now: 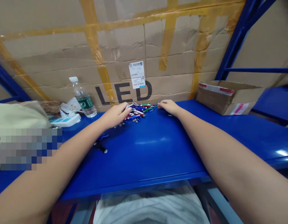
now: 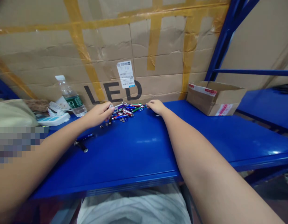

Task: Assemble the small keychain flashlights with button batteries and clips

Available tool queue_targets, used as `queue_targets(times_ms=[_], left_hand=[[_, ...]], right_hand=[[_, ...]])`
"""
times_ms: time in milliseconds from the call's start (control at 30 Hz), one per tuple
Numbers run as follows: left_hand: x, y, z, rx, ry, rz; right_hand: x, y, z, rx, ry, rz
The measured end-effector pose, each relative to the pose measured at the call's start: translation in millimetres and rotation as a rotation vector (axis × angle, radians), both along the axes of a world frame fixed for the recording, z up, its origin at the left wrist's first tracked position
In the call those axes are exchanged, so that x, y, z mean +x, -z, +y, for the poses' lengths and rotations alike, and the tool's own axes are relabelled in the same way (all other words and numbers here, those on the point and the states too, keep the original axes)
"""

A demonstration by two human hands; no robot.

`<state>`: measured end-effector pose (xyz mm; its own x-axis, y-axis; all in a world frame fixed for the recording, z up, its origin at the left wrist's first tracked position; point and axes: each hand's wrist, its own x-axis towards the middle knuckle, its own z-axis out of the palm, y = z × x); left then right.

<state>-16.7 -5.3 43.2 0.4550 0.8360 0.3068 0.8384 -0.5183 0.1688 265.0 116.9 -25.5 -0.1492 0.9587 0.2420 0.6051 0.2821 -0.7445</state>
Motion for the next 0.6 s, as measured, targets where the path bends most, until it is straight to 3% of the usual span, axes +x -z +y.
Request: queue_targets(times_ms=[133, 233, 300, 400, 500, 600], left_hand=[[-10, 1.0, -1, -0.018, -0.019, -0.03], [-17, 4.7, -4, -0.025, -0.045, 0.034], [-18, 6.6, -4, -0.02, -0.058, 0.095], [-17, 8.0, -5, -0.032, -0.065, 0.174], [-16, 10.1, -4, -0.049, -0.066, 0.241], [-17, 16.2, -1, -0.04, -0.027, 0.247]], right_hand=[[-35, -4.3, -13, -0.055, -0.168, 0.125], [-54, -9.9, -27, -0.015, -0.224, 0.027], [-62, -13.6, -35, 0.129, -0.234, -0.144], [-74, -18.0, -45, 0.363, -0.366, -0.34], [-88, -20.7, -53, 0.494, -0.525, -0.498], [-99, -22.0, -58, 0.571, -0.598, -0.625]])
